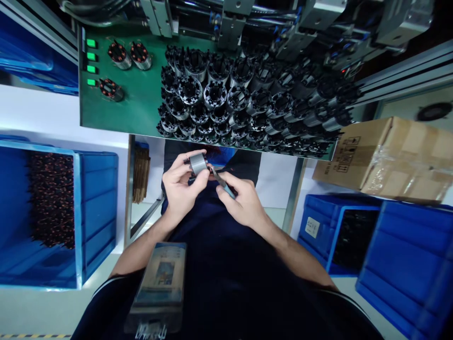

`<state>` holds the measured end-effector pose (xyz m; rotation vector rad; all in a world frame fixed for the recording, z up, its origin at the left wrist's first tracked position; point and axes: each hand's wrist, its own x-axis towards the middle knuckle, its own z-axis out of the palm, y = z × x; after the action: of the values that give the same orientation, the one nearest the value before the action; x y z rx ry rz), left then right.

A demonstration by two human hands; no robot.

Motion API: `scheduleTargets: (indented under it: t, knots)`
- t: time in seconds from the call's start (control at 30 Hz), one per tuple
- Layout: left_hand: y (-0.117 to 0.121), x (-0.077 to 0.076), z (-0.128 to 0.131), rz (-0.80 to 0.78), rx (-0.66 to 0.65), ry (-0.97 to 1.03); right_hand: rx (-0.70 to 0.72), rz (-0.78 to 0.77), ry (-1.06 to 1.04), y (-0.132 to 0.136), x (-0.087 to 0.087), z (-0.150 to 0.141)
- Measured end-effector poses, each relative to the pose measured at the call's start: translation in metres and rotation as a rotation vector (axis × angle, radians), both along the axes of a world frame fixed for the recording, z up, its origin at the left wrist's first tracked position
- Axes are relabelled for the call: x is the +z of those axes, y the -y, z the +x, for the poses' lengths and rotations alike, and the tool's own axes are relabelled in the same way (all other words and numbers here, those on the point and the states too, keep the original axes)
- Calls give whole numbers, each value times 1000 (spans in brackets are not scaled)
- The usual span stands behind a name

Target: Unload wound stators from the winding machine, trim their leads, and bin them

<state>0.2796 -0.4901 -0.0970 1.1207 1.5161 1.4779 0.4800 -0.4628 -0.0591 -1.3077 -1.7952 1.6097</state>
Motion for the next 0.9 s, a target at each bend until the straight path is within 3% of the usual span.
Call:
scheduleTargets:
  t: [0.13, 0.2, 0.27, 0.43, 0.53, 0.63, 0.77, 0.83, 0.9]
  knots:
    - [12, -51, -1, -306, 171, 327, -26, -197, 106, -6, -56, -4]
    - [23, -62, -8, -408, 218, 448, -33, -228, 147, -6, -78, -2]
    - [37, -62, -20, -403, 237, 494, -19, -242, 178, -6, -93, 3]
    - [81, -30, -83, -185, 279, 327, 28, -302, 232, -6, -114, 18]
    - [118, 2, -142, -90, 408, 11, 68, -326, 327, -8, -126, 34]
    - [172, 43, -209, -66, 609, -388, 81, -365, 454, -16, -136, 53]
    - [250, 88, -282, -255, 703, -809, 107, -353, 607, -32, -138, 69]
    - [280, 95, -308, -393, 660, -899, 144, -335, 648, -39, -136, 68]
    - [300, 88, -329, -509, 584, -919, 179, -319, 678, -45, -135, 61]
